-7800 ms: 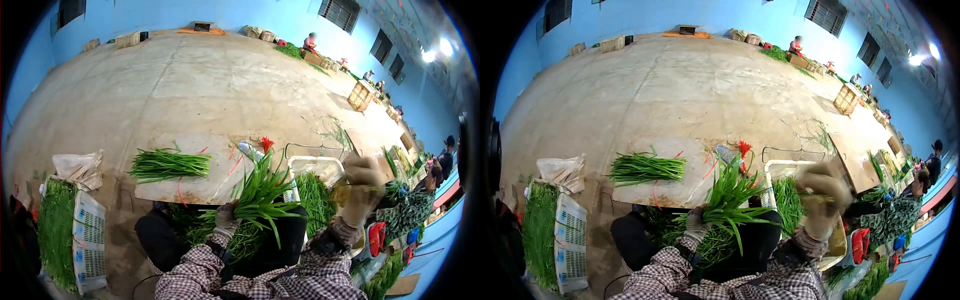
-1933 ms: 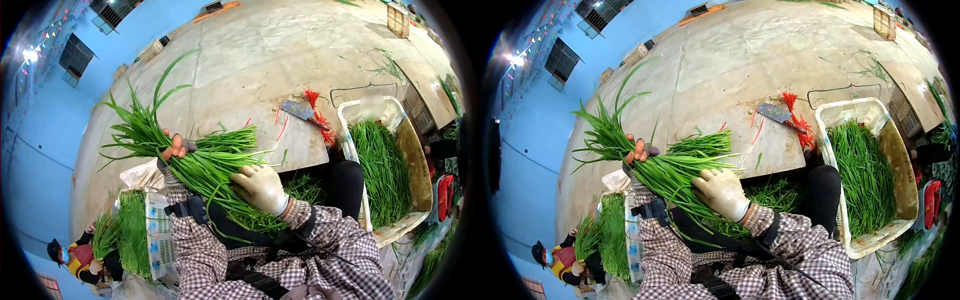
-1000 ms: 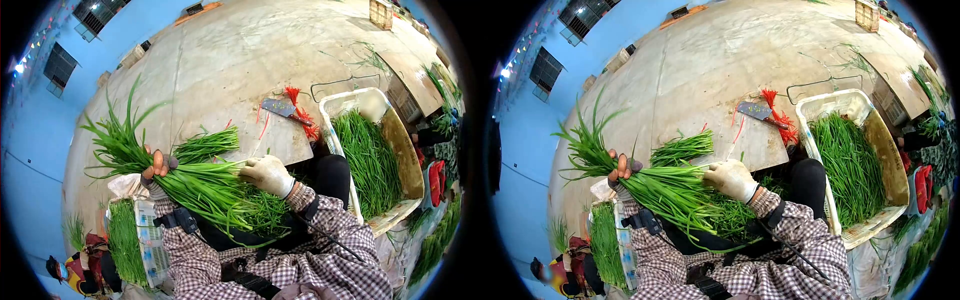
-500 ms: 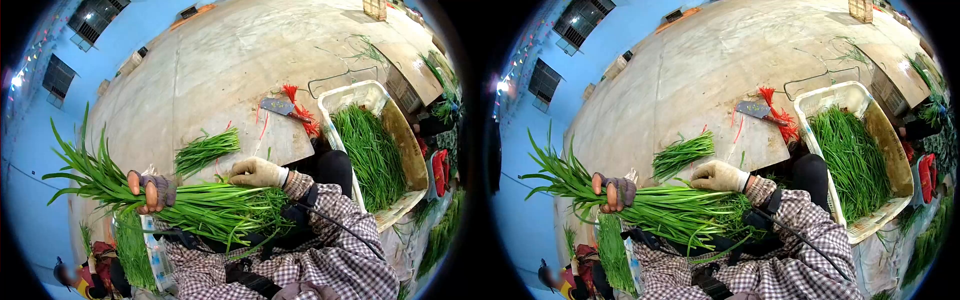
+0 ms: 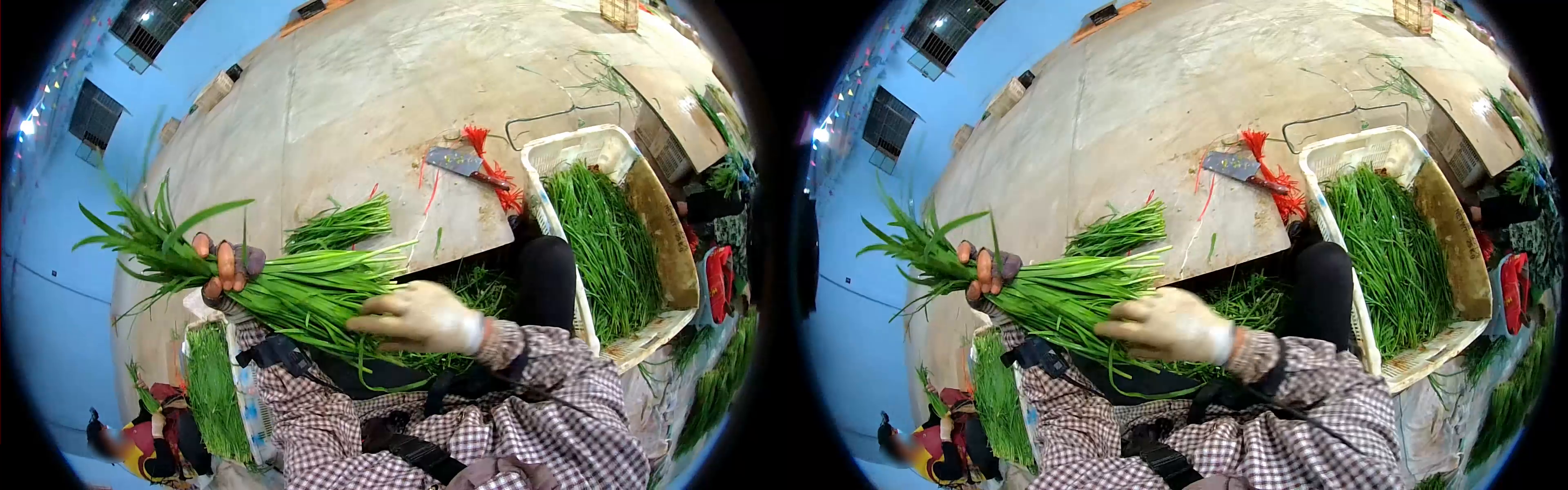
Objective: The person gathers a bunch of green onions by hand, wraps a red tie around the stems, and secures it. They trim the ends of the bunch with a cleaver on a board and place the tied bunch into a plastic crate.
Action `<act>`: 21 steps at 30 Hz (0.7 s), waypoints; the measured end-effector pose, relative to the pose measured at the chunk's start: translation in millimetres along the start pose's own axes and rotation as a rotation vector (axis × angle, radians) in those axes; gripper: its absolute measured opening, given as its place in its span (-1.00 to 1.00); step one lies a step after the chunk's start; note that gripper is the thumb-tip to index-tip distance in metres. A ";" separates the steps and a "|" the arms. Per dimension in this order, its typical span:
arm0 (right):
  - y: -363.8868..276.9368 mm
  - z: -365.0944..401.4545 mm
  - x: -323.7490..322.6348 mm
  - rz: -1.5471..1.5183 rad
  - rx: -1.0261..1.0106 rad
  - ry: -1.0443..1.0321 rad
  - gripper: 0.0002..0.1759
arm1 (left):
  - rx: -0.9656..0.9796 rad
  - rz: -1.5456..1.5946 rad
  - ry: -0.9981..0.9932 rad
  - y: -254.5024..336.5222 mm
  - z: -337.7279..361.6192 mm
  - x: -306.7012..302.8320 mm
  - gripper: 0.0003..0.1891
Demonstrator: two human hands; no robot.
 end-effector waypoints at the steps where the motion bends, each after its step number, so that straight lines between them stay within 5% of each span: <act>1: 0.3 -4.4 15.9 -0.043 -0.019 -0.021 -0.72 | -0.005 0.006 0.039 -4.3 -2.2 -0.4 -0.64; 5: 44.9 44.0 86.8 -0.025 0.058 -0.201 -0.78 | -0.009 -0.037 0.091 11.0 5.0 -8.3 -0.65; 8: 97.5 139.2 157.5 0.069 0.506 -0.909 -0.81 | 0.058 -0.086 0.142 33.7 17.5 -15.0 -0.65; 9: 117.5 160.5 170.0 0.086 0.577 -0.858 -0.79 | 0.068 -0.068 0.140 38.6 17.9 -14.4 -0.65; 10: 100.6 130.4 116.0 0.098 0.624 -0.695 -0.76 | 0.076 -0.046 0.140 42.2 18.0 -14.0 -0.65; 12: 93.9 93.7 67.0 -0.088 0.576 -0.196 -0.69 | 0.071 -0.035 0.118 41.0 16.5 -13.8 -0.65; 14: 99.4 68.6 73.8 -0.680 0.558 0.034 -0.55 | 0.107 -0.005 0.087 39.6 13.5 -14.6 -0.66; 19: 65.3 13.0 73.8 -1.336 0.463 0.048 -0.54 | 0.059 0.066 0.020 23.2 10.1 -17.6 -0.66; 20: 69.6 17.9 84.9 -0.729 0.061 0.202 -0.59 | 0.054 0.066 0.026 21.1 12.1 -17.3 -0.66; 21: 70.4 18.1 86.7 -0.712 0.065 0.199 -0.61 | 0.051 0.057 0.080 20.1 15.5 -20.0 -0.66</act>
Point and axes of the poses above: each hand's wrist, its own z-axis away from the middle knuckle, its own x-axis out of the palm, y = z × x, the point moved 5 cm from there along -z, towards the middle knuckle, and after that the axes turned 8 degrees about -y, right-handed, at the moved point
